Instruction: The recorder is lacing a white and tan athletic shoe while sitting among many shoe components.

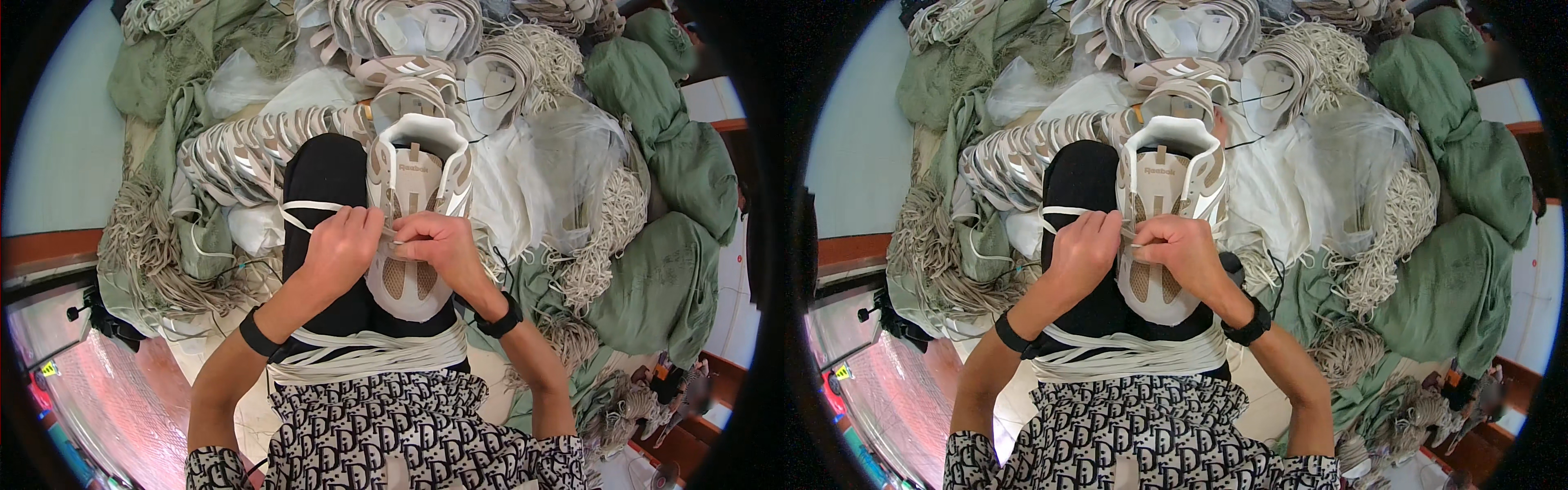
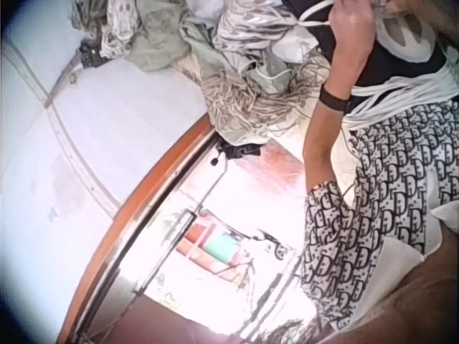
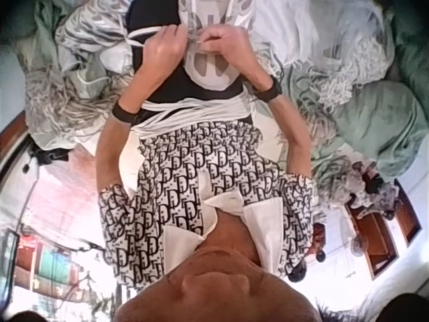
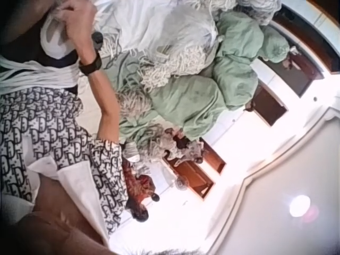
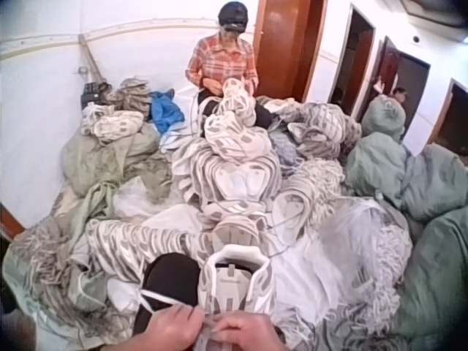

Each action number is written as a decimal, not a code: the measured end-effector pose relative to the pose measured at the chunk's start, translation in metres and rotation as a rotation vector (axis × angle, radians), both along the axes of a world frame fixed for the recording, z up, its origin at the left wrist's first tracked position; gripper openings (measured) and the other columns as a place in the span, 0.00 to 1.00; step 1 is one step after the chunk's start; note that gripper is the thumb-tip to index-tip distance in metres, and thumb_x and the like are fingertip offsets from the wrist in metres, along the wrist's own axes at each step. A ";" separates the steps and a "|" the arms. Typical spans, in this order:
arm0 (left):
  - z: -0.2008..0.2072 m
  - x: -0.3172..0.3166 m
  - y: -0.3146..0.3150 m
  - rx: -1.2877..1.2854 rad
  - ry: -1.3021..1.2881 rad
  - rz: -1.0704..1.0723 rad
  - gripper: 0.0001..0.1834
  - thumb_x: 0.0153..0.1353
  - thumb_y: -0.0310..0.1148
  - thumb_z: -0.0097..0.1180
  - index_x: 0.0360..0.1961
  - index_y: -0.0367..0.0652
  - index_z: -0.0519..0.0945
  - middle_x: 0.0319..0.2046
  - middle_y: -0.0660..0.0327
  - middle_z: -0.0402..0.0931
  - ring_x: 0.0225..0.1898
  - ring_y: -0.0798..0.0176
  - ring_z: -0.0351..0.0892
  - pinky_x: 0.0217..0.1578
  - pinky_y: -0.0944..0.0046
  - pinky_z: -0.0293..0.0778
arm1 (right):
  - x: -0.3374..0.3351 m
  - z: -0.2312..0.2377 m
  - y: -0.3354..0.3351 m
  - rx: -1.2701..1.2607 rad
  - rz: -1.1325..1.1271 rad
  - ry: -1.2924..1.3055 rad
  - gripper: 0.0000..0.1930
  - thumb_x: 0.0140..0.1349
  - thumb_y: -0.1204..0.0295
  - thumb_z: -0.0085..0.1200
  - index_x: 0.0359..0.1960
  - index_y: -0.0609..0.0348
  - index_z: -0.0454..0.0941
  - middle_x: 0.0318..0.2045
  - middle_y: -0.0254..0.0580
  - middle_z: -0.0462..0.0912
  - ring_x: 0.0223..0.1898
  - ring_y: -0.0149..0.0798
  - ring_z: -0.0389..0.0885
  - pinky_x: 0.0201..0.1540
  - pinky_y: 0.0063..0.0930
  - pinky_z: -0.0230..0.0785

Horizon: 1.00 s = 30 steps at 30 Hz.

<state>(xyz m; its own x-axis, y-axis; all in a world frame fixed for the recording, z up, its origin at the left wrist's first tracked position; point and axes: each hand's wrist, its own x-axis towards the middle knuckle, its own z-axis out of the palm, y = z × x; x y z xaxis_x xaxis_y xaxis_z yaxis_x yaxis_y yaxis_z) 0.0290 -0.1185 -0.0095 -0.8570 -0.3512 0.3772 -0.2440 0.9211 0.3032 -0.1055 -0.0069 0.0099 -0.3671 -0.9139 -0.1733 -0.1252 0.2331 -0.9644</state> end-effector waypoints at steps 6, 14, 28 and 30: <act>-0.003 -0.006 0.004 -0.044 0.039 -0.001 0.09 0.39 0.22 0.53 0.21 0.42 0.66 0.17 0.60 0.64 0.20 0.60 0.70 0.17 0.65 0.68 | 0.002 0.003 0.001 0.094 -0.038 -0.333 0.07 0.43 0.80 0.58 0.26 0.66 0.78 0.33 0.39 0.81 0.23 0.24 0.75 0.26 0.17 0.67; 0.019 -0.010 -0.003 -0.316 -0.274 -0.219 0.06 0.44 0.28 0.51 0.27 0.42 0.71 0.18 0.61 0.70 0.21 0.59 0.73 0.23 0.61 0.69 | -0.005 -0.004 0.013 -0.142 0.115 -0.039 0.07 0.42 0.80 0.57 0.26 0.65 0.79 0.29 0.40 0.81 0.27 0.29 0.77 0.31 0.21 0.68; 0.049 -0.060 -0.007 -0.383 -0.452 -0.553 0.02 0.41 0.28 0.56 0.18 0.43 0.77 0.17 0.59 0.74 0.25 0.58 0.75 0.25 0.60 0.71 | -0.038 -0.025 0.034 -0.165 -0.239 0.354 0.06 0.43 0.82 0.57 0.25 0.66 0.79 0.22 0.38 0.78 0.25 0.30 0.75 0.30 0.20 0.67; 0.049 -0.060 -0.004 -0.364 -0.326 -0.575 0.03 0.41 0.30 0.56 0.18 0.43 0.75 0.16 0.61 0.71 0.25 0.59 0.71 0.25 0.59 0.69 | -0.041 -0.027 0.036 -0.224 -0.314 0.325 0.05 0.42 0.79 0.59 0.24 0.62 0.78 0.22 0.41 0.77 0.24 0.36 0.77 0.27 0.24 0.68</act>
<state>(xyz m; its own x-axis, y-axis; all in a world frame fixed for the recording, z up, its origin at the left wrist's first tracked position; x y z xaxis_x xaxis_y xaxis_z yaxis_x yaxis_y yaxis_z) -0.0312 -0.1225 0.0393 -0.9555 0.2839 0.0799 0.2806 0.9585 -0.0502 -0.1461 0.0287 -0.0166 -0.6326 -0.7525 0.1831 -0.3844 0.0999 -0.9177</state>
